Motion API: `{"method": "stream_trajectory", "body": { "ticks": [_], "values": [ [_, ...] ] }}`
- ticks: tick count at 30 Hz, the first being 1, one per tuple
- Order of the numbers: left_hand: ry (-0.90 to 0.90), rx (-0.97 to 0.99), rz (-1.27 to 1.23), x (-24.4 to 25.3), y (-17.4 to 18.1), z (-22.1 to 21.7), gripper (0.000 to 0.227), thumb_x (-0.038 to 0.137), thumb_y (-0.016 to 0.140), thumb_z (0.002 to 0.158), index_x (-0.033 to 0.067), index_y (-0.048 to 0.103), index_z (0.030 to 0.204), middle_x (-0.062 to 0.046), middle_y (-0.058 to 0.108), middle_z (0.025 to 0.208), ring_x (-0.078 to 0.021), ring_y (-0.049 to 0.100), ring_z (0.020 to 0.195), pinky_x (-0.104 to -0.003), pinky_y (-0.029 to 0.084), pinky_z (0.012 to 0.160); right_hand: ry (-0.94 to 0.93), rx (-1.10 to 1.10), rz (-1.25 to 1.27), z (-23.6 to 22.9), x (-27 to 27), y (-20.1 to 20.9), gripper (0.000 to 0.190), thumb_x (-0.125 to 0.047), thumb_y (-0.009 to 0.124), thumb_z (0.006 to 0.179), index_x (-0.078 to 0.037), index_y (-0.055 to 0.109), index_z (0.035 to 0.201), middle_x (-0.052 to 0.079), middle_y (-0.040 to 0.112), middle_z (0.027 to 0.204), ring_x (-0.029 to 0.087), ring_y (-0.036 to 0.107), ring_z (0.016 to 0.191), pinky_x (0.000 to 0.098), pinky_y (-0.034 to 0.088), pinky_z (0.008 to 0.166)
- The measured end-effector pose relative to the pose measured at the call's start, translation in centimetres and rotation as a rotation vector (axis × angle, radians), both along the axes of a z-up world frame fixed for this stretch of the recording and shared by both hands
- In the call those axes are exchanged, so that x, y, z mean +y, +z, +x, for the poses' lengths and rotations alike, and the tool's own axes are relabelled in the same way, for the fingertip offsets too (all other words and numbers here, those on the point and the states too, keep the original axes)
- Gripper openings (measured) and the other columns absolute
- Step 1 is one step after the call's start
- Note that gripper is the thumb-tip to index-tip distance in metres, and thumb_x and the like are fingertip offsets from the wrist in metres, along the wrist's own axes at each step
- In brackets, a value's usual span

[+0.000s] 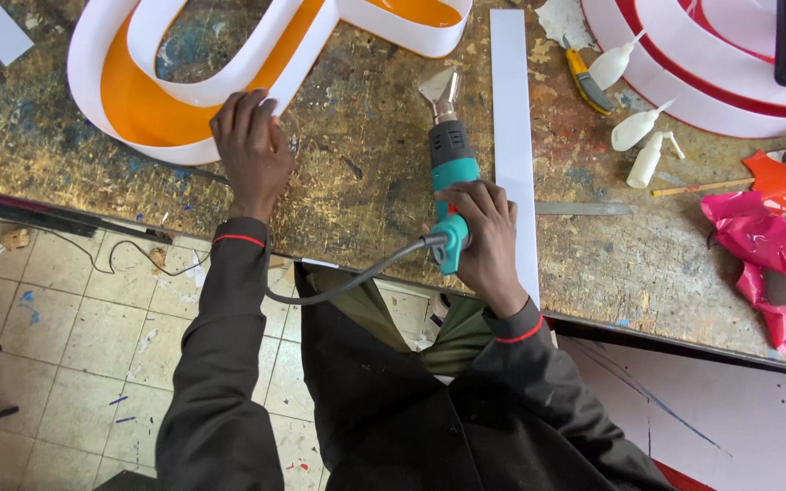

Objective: The person applies a white vinyl strip to the edge of a large orange and white letter on a workbench. They use a heat gun to warm the vinyl and the letter surface, then press the strip firmly into place with their hands to ensure adhesion.

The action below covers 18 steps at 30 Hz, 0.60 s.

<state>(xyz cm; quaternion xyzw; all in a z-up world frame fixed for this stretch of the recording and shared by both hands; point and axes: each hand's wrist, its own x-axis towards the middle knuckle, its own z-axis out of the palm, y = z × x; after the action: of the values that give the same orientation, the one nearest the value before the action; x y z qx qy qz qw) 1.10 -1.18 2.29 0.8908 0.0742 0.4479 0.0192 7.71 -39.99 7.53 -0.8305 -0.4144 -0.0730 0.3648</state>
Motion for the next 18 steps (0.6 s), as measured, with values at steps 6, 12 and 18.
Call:
{"method": "stream_trajectory", "body": {
  "ticks": [6,12,18],
  "values": [
    [-0.333,0.362,0.106,-2.8,4.2,11.1,0.035,0.008,0.082,0.113,-0.0002,0.069,0.144,-0.019,0.07,0.148,-0.04,0.063,0.139,-0.056,0.054,0.117,-0.113,0.167,0.209,-0.5,-0.2,0.0,0.032,-0.035,0.08,0.108,-0.02,0.069,0.135,0.007,0.067,0.14,0.034,0.055,0.132,0.0532,0.044,0.106],
    [-0.355,0.277,0.319,-3.3,1.0,24.8,0.057,0.008,0.099,0.097,0.0041,0.065,0.143,-0.019,0.066,0.145,-0.0401,0.056,0.14,-0.059,0.048,0.122,-0.178,0.191,0.201,0.0,-0.5,-0.9,0.042,-0.045,0.076,0.107,-0.015,0.069,0.134,0.006,0.067,0.137,0.035,0.056,0.135,0.0548,0.047,0.111],
    [-0.365,0.273,0.177,-2.7,-3.6,28.0,0.04,0.02,0.097,0.096,0.0092,0.065,0.118,-0.01,0.072,0.11,-0.0331,0.06,0.096,-0.046,0.044,0.09,-0.192,0.174,0.177,0.5,-0.3,-1.6,0.038,-0.038,0.081,0.106,-0.014,0.069,0.133,0.006,0.07,0.138,0.036,0.054,0.142,0.0521,0.049,0.118]
  ]
}}
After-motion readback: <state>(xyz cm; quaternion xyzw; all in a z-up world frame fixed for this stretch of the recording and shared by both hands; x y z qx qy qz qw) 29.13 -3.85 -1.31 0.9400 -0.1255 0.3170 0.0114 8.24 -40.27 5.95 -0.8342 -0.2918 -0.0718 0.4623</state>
